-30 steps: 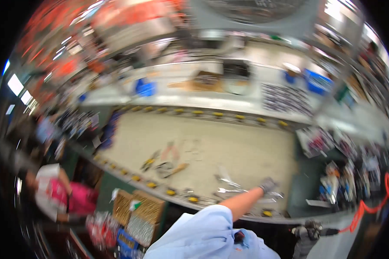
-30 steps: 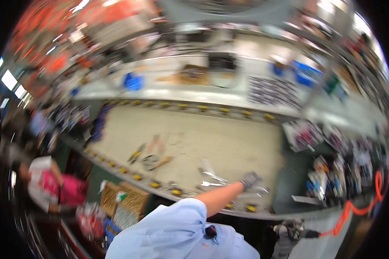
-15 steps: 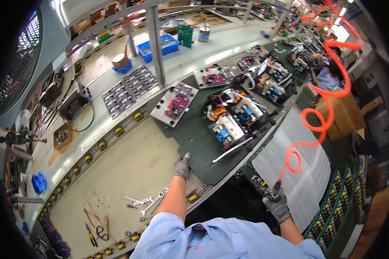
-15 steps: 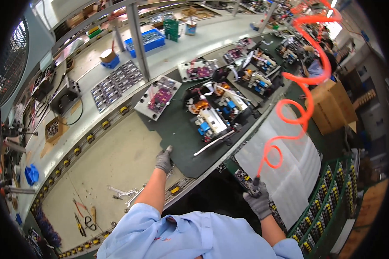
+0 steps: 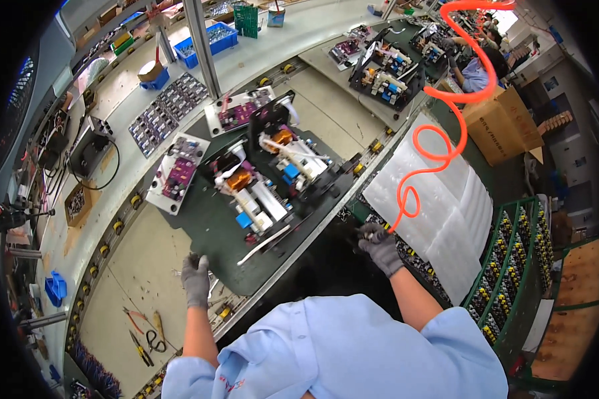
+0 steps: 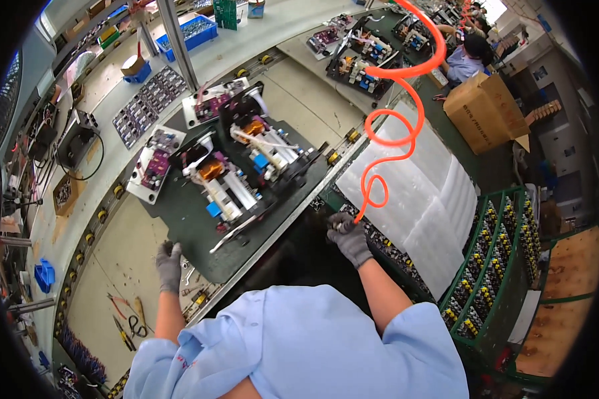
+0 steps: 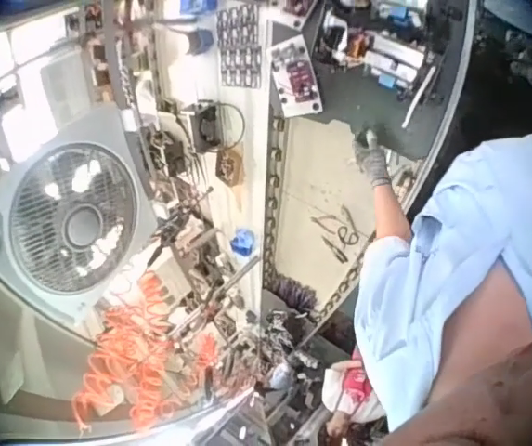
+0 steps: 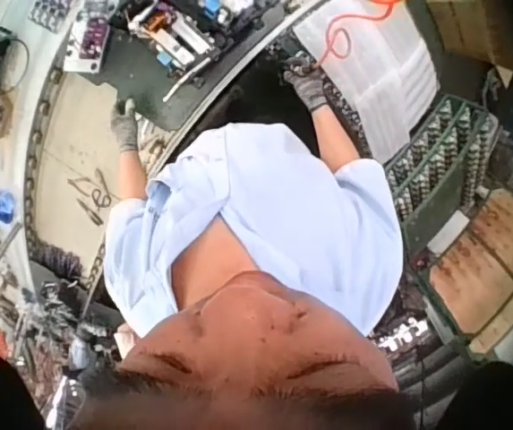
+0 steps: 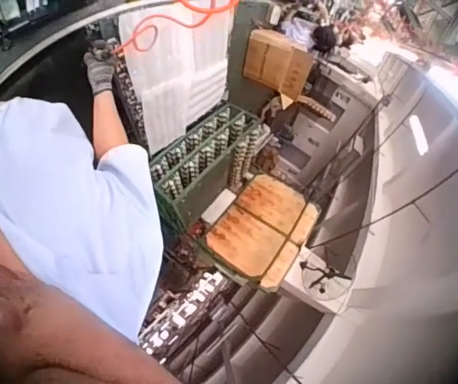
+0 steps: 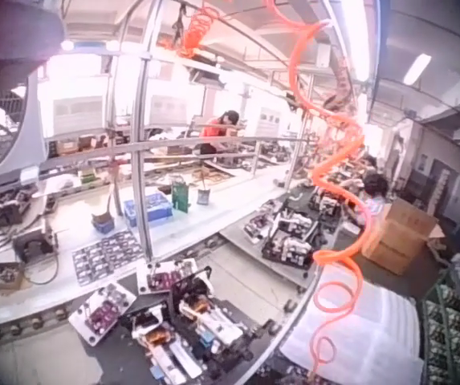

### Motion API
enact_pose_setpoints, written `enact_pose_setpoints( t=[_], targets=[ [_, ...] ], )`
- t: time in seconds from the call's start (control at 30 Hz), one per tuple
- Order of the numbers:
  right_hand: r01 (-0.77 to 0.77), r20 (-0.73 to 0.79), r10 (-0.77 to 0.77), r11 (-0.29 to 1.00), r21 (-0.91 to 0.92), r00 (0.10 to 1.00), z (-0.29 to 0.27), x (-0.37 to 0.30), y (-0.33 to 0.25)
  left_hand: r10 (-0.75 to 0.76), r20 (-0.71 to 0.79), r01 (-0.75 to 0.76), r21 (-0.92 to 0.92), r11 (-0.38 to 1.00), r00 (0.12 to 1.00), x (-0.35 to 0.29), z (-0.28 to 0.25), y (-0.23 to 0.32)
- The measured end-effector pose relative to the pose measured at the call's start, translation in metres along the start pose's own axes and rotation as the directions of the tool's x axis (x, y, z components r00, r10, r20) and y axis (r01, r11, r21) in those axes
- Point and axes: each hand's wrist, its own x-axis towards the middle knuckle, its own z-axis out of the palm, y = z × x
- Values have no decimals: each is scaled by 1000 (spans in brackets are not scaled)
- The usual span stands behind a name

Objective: Assembling and testing internal components of electronic power inverters on a factory assembly line.

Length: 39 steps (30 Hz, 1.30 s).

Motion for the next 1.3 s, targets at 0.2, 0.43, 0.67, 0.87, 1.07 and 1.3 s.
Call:
enact_pose_setpoints(
  t=[0.2, 0.43, 0.67, 0.87, 1.07, 1.3],
  targets=[
    [-105, 24, 102, 980, 168, 994, 64, 58, 53, 202, 269, -155, -184, 971, 942, -131, -48, 58],
    [51, -108, -54, 998, -38, 993, 68, 74, 104, -54, 199, 64, -43, 997, 978, -173, -97, 47],
    [41, -200, -13, 990, 135, 980, 61, 116, 143, -241, -139, 213, -189, 959, 961, -153, -114, -51],
    [-136, -222, 121, 989, -54, 967, 10, 124, 144, -230, 345, 281, -104, 954, 910, -90, -97, -39],
    [211, 246, -200, 977, -18, 948, 129, -71, -117, -315, 468, 525, -434, 732, 825, -88, -128, -80],
    [782, 846, -468, 615, 105, 255, 310, -162, -261, -148, 699, 448, -268, 853, 700, -76, -145, -68]
  ],
)
